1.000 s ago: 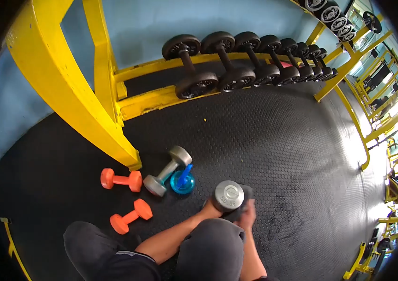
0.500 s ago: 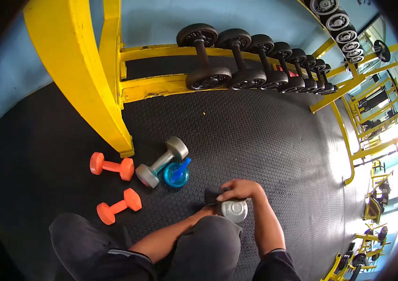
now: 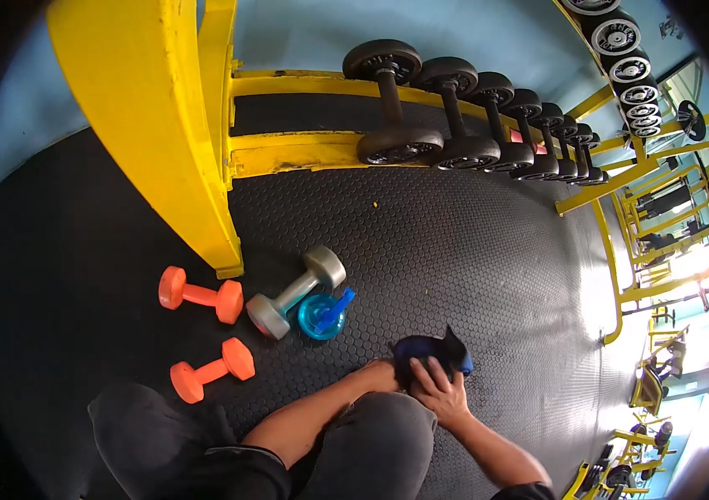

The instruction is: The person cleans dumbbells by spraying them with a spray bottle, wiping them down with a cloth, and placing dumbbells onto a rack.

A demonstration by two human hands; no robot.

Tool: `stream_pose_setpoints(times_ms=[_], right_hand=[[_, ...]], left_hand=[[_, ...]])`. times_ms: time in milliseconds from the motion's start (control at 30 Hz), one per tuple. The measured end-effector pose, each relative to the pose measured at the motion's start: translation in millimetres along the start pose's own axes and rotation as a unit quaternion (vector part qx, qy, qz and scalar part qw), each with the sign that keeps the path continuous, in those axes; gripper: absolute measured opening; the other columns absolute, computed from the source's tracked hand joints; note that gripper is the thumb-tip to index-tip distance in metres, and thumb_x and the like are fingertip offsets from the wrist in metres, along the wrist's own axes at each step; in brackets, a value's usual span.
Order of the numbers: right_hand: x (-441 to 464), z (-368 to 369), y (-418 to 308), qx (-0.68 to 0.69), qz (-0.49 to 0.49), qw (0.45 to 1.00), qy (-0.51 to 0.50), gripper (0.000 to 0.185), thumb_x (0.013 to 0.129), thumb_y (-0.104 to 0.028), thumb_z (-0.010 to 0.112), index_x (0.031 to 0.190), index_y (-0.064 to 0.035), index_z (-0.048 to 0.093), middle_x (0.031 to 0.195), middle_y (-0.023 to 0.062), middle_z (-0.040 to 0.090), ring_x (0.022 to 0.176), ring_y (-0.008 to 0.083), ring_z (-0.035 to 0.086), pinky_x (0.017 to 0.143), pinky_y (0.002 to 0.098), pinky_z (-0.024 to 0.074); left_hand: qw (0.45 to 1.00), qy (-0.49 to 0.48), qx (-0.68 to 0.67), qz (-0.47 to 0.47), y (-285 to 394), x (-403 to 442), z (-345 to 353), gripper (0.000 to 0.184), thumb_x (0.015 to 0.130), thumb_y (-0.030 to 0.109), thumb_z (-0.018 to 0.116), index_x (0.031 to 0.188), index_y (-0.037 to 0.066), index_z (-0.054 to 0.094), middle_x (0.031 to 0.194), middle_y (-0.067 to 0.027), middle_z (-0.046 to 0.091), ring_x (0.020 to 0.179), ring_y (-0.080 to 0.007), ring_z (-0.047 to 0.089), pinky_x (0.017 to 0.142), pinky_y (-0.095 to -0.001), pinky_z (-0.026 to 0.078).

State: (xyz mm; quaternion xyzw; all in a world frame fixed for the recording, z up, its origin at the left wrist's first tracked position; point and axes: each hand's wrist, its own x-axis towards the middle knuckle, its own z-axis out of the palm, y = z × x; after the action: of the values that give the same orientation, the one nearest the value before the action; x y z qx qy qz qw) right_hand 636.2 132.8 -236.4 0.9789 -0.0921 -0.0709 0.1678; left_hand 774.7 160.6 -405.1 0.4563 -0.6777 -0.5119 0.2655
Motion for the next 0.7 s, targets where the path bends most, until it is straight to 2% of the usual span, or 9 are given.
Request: stream_pose_setpoints(times_ms=[67, 200, 233, 333, 533, 600, 633, 667, 700], right_hand=[[-10.9, 37.9, -9.0, 0.029, 0.098, 0.974, 0.2, 0.027, 0.074, -0.027, 0.064, 0.099, -0.016, 0.065, 0.137, 0.0107, 0.044, 0.128, 0.0351, 0.036, 0.1, 0.0532, 0.0335], [41.6, 58.9, -56.5, 0.162, 0.442, 0.82, 0.325, 0.047, 0.075, -0.02, 0.067, 0.118, -0.0066, 0.054, 0.133, 0.0219, 0.042, 0.122, 0.036, 0.041, 0.1, 0.0484, 0.0345], [50.1, 79.1, -68.3, 0.36, 0.524, 0.646, 0.422, 0.052, 0.078, -0.02, 0.068, 0.123, -0.0051, 0.047, 0.13, 0.0204, 0.043, 0.119, 0.0326, 0.043, 0.1, 0.0448, 0.0355], [62.6, 82.2, -71.5, 0.557, 0.525, 0.418, 0.49, 0.065, 0.082, -0.022, 0.068, 0.134, -0.0049, 0.033, 0.123, 0.0135, 0.047, 0.11, 0.0225, 0.046, 0.097, 0.0374, 0.0373], [23.9, 99.3, 18.7, 0.945, 0.307, 0.071, 0.091, 0.066, 0.074, -0.028, 0.071, 0.13, -0.0028, 0.047, 0.118, 0.0142, 0.06, 0.105, 0.028, 0.06, 0.094, 0.0449, 0.0465], [31.2, 139.6, 48.2, 0.936, 0.297, 0.189, -0.027, 0.064, 0.073, -0.027, 0.071, 0.128, -0.0011, 0.05, 0.112, 0.0136, 0.063, 0.097, 0.0272, 0.063, 0.09, 0.0405, 0.0495], [45.0, 110.2, 60.9, 0.906, 0.249, 0.323, -0.114, 0.059, 0.074, -0.034, 0.071, 0.124, -0.0053, 0.056, 0.112, 0.0121, 0.064, 0.096, 0.0249, 0.064, 0.087, 0.0364, 0.0504], [60.6, 71.9, 64.3, 0.907, 0.248, 0.321, -0.113, 0.059, 0.074, -0.034, 0.071, 0.124, -0.0053, 0.056, 0.112, 0.0121, 0.064, 0.096, 0.0249, 0.064, 0.087, 0.0364, 0.0504], [76.5, 33.1, 61.3, 0.791, 0.289, 0.513, -0.166, 0.055, 0.073, -0.036, 0.072, 0.118, -0.0078, 0.06, 0.112, 0.012, 0.064, 0.098, 0.0261, 0.063, 0.087, 0.0379, 0.0499]], left_hand=[[1.0, 0.018, 0.009, -0.024, 31.1, -21.0, -23.0, 0.05, 0.077, 0.033, 0.059, 0.122, 0.012, 0.055, 0.117, -0.0171, 0.061, 0.108, -0.0349, 0.059, 0.09, -0.0475, 0.047], [0.981, 0.056, -0.123, -0.142, 30.9, -36.5, -17.8, 0.052, 0.081, 0.03, 0.06, 0.127, 0.01, 0.049, 0.117, -0.0216, 0.06, 0.111, -0.0385, 0.056, 0.094, -0.0471, 0.045], [0.971, 0.056, -0.148, -0.18, 25.9, -36.9, -13.1, 0.054, 0.081, 0.029, 0.061, 0.129, 0.009, 0.047, 0.118, -0.0228, 0.059, 0.112, -0.0397, 0.055, 0.095, -0.0466, 0.044], [0.948, 0.143, -0.262, -0.109, 3.9, -42.4, 1.4, 0.057, 0.081, 0.029, 0.066, 0.128, 0.004, 0.047, 0.12, -0.0259, 0.057, 0.115, -0.0414, 0.053, 0.095, -0.0445, 0.044], [0.952, 0.104, -0.255, -0.132, 5.8, -55.2, -1.1, 0.061, 0.079, 0.033, 0.069, 0.126, 0.0, 0.049, 0.118, -0.0252, 0.058, 0.114, -0.036, 0.056, 0.093, -0.0413, 0.045], [0.961, 0.072, -0.24, -0.114, 21.6, -61.6, -9.1, 0.062, 0.078, 0.034, 0.07, 0.126, 0.0, 0.05, 0.117, -0.0242, 0.059, 0.112, -0.0333, 0.057, 0.092, -0.0411, 0.045], [0.963, 0.105, -0.236, -0.073, 22.0, -63.6, -6.6, 0.062, 0.078, 0.034, 0.07, 0.125, -0.001, 0.051, 0.115, -0.0239, 0.06, 0.111, -0.0329, 0.058, 0.092, -0.0405, 0.045], [0.963, 0.137, -0.229, -0.032, 22.4, -65.8, -3.9, 0.062, 0.078, 0.035, 0.07, 0.124, -0.001, 0.051, 0.114, -0.0236, 0.061, 0.11, -0.0325, 0.058, 0.092, -0.0399, 0.045], [0.963, 0.15, -0.222, -0.013, 21.7, -66.8, -1.0, 0.062, 0.078, 0.035, 0.07, 0.124, -0.001, 0.051, 0.114, -0.0235, 0.061, 0.11, -0.0325, 0.058, 0.092, -0.0398, 0.045]])
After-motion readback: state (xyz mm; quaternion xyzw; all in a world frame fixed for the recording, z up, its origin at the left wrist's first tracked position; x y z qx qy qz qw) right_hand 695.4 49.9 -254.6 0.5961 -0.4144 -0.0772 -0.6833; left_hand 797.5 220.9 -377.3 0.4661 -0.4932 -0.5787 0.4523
